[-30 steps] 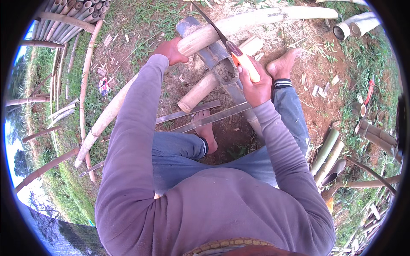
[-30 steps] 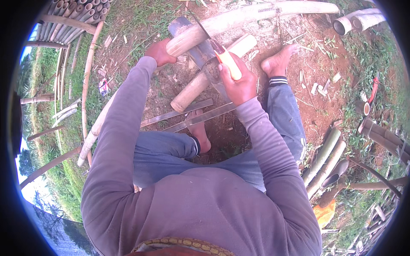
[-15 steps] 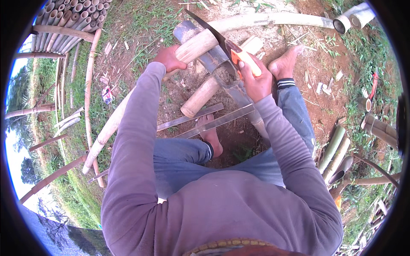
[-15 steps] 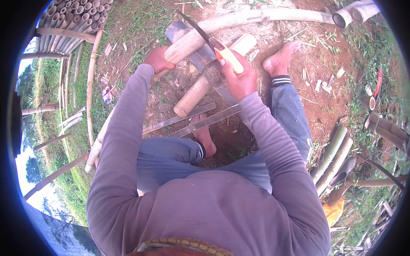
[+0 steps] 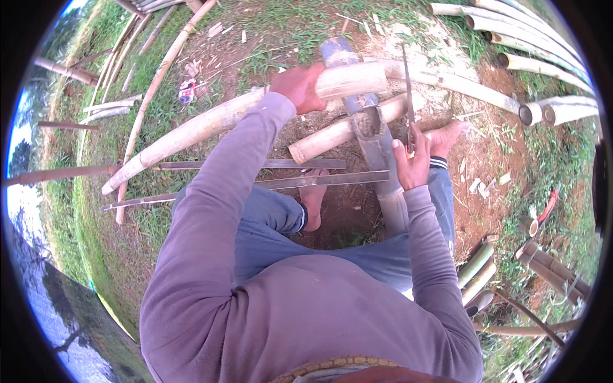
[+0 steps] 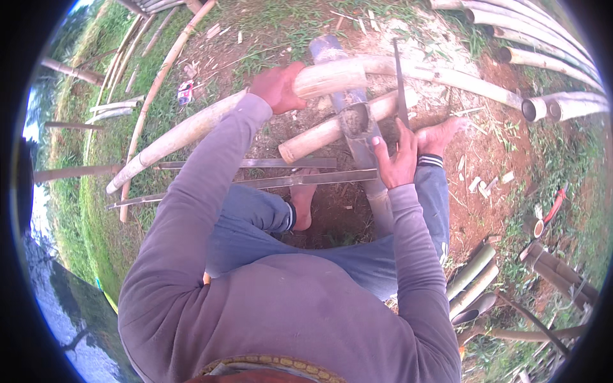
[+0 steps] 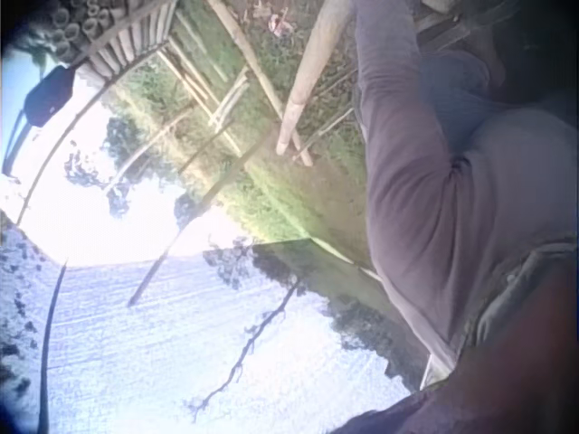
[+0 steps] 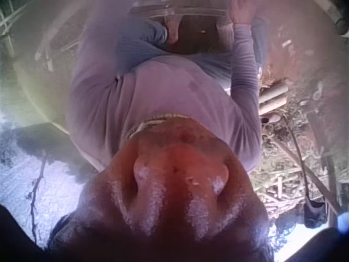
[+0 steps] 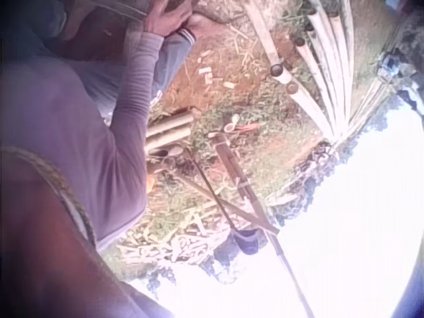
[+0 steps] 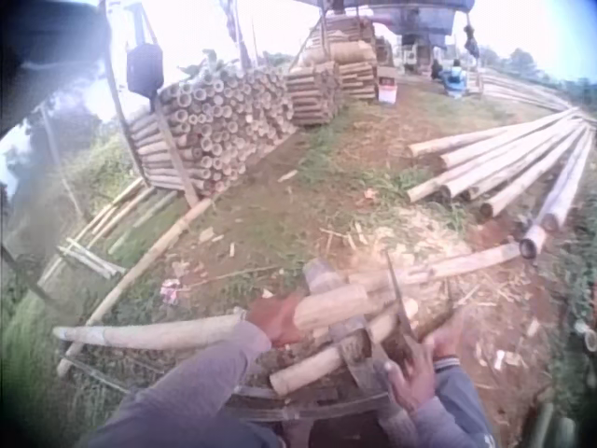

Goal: The person sits on the ground and uses a hand saw to cut long bamboo poles into shorter sections. They position each pole on a makeshift support, saw through it, and then move the cut pieces aside.

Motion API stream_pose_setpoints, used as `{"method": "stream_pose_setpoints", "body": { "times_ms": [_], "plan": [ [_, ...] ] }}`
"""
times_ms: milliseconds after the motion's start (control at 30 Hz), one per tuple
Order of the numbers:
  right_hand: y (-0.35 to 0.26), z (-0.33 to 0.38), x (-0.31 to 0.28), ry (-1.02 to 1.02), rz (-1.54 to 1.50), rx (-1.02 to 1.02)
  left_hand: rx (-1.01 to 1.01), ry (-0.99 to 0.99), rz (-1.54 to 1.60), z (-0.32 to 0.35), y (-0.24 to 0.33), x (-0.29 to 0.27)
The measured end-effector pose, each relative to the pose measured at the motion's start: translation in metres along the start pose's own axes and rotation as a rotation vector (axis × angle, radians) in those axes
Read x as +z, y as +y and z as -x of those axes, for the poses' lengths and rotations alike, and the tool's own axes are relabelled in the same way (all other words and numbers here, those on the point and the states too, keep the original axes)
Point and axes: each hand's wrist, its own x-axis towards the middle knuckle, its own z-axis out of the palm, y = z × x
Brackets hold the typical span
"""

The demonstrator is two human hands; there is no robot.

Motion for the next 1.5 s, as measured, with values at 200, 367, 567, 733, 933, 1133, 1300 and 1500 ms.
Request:
{"method": "stream_pose_setpoints", "body": {
  "times_ms": [200, 367, 567, 733, 933, 1133, 1300, 1500],
  "plan": [
    [-0.104, -0.076, 0.005, -0.217, -0.972, 0.356, 0.329, 0.294, 0.054, 0.072, 0.029, -0.037],
    [-0.141, -0.040, -0.011, -0.197, -0.810, 0.380, -0.174, 1.369, 0.033, 0.242, -0.069, -0.082],
    [-0.159, -0.004, -0.037, -0.162, -0.820, 0.386, -0.761, 1.684, 1.967, 0.309, -0.229, -0.012],
    [-0.147, 0.015, -0.024, -0.066, -0.901, 0.248, -0.367, 1.628, 2.272, 0.258, -0.277, 0.029],
    [-0.117, -0.027, -0.033, -0.109, -0.776, 0.334, -0.476, 1.788, 2.260, 0.263, -0.247, 0.015],
    [-0.132, -0.086, -0.003, -0.295, -0.577, 0.264, -0.415, 2.111, 1.941, 0.339, -0.209, -0.042],
    [-0.166, -0.085, 0.095, -0.416, -0.340, 0.209, -0.493, 2.340, 1.703, 0.447, -0.214, -0.025],
    [-0.205, -0.059, 0.223, -0.726, 0.072, -0.006, -1.073, 2.520, 1.332, 0.587, -0.232, 0.044]
  ]
}}
